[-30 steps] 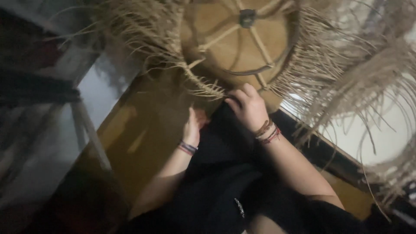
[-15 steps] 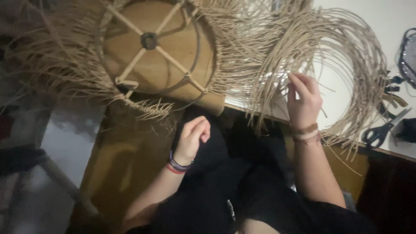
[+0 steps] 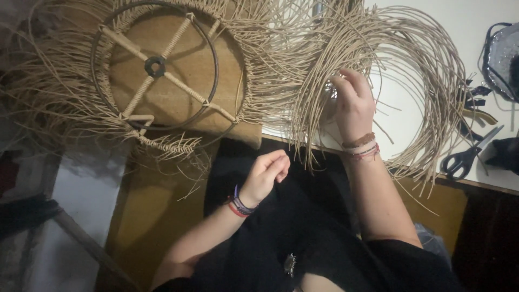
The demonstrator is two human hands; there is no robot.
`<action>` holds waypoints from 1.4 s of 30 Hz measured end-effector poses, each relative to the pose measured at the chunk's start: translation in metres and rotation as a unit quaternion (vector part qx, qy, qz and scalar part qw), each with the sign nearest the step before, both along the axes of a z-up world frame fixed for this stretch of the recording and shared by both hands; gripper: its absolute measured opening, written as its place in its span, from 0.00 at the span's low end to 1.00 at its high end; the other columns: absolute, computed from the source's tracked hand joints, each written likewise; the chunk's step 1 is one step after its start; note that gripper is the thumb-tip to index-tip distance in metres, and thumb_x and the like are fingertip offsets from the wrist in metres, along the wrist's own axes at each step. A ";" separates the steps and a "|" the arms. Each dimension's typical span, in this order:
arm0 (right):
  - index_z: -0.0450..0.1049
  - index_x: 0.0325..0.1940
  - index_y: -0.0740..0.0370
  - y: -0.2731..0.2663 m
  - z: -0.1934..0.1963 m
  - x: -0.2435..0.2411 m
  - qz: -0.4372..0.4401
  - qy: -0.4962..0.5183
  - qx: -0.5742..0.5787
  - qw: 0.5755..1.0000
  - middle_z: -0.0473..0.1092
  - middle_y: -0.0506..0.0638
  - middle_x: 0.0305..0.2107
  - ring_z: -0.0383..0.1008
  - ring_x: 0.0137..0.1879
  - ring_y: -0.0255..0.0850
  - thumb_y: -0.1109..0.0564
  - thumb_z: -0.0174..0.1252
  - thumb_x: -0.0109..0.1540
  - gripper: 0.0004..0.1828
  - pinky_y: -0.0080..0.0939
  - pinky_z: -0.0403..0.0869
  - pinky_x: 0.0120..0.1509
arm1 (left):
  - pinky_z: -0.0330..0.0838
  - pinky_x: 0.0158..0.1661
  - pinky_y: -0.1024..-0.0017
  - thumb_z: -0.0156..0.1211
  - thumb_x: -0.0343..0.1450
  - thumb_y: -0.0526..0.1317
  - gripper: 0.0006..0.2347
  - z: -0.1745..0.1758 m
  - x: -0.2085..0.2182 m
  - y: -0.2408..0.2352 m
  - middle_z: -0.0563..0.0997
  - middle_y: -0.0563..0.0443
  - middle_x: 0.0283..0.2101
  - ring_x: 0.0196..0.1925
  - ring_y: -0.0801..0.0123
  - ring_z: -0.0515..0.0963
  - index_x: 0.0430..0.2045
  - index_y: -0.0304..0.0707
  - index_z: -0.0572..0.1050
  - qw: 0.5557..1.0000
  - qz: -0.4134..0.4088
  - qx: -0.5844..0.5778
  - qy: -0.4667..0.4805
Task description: The person weaves thin straw strands into a circular metal frame. They repeatedly pull strands through the existing weave and tighten them by hand to build up the structure.
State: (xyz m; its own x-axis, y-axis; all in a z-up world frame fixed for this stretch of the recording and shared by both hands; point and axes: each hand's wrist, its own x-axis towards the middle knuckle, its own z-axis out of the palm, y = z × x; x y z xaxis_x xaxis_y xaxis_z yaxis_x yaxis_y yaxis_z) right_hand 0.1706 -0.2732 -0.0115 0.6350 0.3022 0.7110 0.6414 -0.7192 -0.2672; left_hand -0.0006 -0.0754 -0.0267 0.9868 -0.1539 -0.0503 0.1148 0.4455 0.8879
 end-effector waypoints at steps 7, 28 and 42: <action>0.81 0.41 0.62 -0.004 -0.006 -0.001 0.018 -0.030 0.072 0.997 0.77 0.57 0.45 0.80 0.49 0.55 0.71 0.61 0.67 0.08 0.50 0.78 0.53 | 0.61 0.26 0.81 0.48 0.79 0.37 0.15 0.003 0.007 -0.011 0.65 0.53 0.14 0.19 0.76 0.65 0.18 0.36 0.70 1.000 -0.003 0.011 -0.005; 0.68 0.53 0.70 -0.095 -0.043 -0.156 0.217 0.605 0.508 0.573 0.52 0.42 0.17 0.57 0.17 0.30 0.58 0.45 0.72 0.12 0.42 0.75 0.26 | 0.40 0.16 0.85 0.35 0.81 0.55 0.16 0.016 -0.022 0.088 0.42 0.67 0.21 0.15 0.84 0.44 0.27 0.50 0.60 0.957 0.165 -0.220 0.091; 0.78 0.42 0.62 -0.077 -0.037 -0.168 0.068 0.435 0.200 0.875 0.74 0.57 0.31 0.72 0.33 0.44 0.58 0.52 0.73 0.11 0.45 0.71 0.42 | 0.83 0.44 0.58 0.54 0.76 0.43 0.15 0.028 -0.042 0.075 0.83 0.29 0.44 0.46 0.50 0.86 0.48 0.28 0.76 0.950 0.213 -0.189 0.131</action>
